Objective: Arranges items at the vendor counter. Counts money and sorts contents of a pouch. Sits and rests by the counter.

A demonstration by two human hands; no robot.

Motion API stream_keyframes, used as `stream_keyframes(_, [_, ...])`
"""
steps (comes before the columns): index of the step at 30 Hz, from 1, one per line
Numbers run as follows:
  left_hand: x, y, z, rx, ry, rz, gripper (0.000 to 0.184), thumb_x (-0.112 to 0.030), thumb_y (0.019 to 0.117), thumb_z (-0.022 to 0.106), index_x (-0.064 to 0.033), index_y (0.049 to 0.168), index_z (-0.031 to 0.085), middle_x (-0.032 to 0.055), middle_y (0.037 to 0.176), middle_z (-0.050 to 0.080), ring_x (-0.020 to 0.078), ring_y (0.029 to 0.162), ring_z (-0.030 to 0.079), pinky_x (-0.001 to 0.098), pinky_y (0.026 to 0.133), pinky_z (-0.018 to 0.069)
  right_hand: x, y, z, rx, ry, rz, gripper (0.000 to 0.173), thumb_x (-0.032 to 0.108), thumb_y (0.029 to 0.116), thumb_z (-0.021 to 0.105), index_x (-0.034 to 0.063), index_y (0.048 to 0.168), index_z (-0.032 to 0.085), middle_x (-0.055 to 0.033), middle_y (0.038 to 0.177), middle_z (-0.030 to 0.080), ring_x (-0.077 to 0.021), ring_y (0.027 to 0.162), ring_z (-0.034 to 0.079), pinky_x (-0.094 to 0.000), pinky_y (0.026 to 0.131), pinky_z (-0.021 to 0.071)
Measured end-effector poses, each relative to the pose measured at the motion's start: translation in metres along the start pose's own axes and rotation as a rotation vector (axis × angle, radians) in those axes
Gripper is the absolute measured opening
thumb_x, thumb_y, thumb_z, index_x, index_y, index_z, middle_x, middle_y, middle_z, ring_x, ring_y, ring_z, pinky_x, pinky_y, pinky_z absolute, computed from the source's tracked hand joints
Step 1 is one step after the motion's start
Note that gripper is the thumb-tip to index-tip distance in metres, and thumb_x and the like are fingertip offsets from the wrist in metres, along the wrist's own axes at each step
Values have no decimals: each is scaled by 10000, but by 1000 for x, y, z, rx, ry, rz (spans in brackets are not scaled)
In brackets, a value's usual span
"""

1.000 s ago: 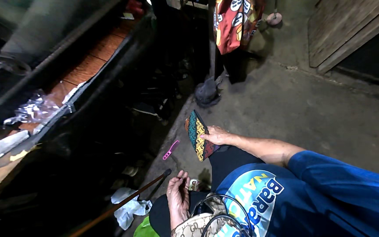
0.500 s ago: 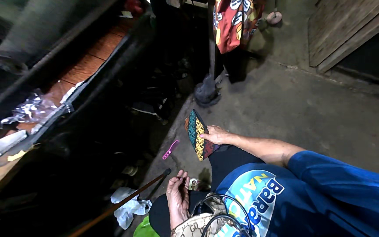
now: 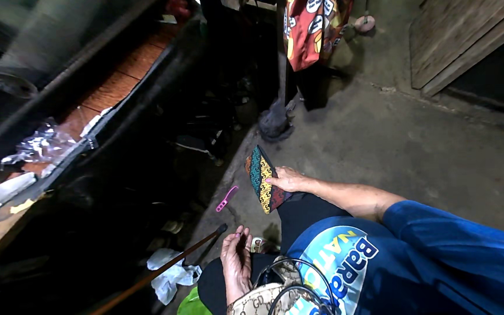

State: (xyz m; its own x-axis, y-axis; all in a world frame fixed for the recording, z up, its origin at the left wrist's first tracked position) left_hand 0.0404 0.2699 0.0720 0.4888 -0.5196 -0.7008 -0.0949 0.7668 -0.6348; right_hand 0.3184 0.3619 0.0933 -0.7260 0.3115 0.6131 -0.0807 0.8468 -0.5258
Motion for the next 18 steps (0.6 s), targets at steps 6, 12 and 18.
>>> stream_keyframes(6, [-1,0,-1,7,-6,-11,159,-35,1053,411,-82,964,533,92,1025,756,205,858,757,344,727,635,-3,2,1,-3,9,-11,657,547,1054,448,-38,1302,614,-251,1346,602,-379,1317,544,-598,1095,403])
stream_keyframes(12, [-1,-1,1,2,4,-16,146,-44,1060,418,-76,984,538,91,1017,756,199,857,757,341,728,634,-3,2,1,-7,10,-20,638,545,1053,452,-25,1277,629,-242,1319,615,-381,1290,559,-607,1074,416])
stream_keyframes(18, [-1,-1,1,-9,6,-22,124,-52,1061,435,-72,994,537,93,1021,750,197,858,754,334,731,632,-2,2,1,-4,13,-12,638,542,1053,457,-25,1297,620,-245,1328,614,-378,1299,558,-604,1084,414])
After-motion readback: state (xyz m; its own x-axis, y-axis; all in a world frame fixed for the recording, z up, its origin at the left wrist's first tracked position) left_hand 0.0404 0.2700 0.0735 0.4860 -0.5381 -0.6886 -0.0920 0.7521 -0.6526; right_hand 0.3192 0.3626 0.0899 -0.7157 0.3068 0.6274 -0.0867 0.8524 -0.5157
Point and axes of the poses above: each hand's wrist, its own y-axis towards the middle knuckle, its own z-axis out of the palm, x = y × z, the point moved 3 cm from there along y, towards the middle knuckle
